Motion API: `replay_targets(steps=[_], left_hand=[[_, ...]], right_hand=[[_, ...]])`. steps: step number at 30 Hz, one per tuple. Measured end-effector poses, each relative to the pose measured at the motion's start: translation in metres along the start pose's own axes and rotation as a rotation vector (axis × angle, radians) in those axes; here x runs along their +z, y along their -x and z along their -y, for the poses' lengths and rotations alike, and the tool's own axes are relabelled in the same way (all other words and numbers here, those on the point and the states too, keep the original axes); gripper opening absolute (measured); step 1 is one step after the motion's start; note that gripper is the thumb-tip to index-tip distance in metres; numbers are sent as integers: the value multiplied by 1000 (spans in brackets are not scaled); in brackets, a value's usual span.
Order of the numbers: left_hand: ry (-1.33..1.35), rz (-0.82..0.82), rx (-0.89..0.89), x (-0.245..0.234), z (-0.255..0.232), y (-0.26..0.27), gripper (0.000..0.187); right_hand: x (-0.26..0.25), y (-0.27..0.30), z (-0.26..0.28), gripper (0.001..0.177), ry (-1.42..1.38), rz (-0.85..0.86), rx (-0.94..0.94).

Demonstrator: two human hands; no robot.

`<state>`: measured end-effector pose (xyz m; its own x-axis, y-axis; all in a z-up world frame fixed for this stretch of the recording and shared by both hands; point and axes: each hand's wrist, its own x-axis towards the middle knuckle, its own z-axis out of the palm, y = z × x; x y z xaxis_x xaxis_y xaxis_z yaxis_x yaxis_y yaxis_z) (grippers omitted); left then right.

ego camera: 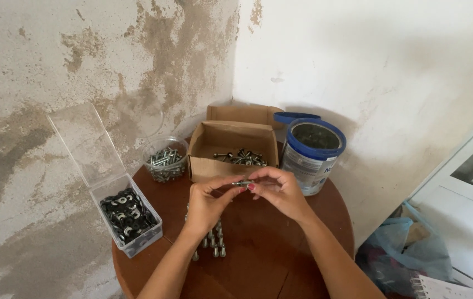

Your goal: Sorting and inspecting small metal fasteners like bolts and screws by picking them from containers and arranging them on a table.

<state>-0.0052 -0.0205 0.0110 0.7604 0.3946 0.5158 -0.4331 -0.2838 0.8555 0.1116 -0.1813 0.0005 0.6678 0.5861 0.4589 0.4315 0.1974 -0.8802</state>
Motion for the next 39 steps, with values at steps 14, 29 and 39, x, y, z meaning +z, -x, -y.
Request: replay_targets(steps=[14, 29, 39], left_hand=[[17, 34, 116, -1, 9, 0, 21], [21, 4, 96, -2, 12, 0, 21], [2, 27, 111, -2, 9, -1, 22]], right_hand=[[-3, -1, -4, 18, 51, 43, 14], [4, 2, 5, 24, 15, 35, -12], [1, -1, -2, 17, 43, 59, 16]])
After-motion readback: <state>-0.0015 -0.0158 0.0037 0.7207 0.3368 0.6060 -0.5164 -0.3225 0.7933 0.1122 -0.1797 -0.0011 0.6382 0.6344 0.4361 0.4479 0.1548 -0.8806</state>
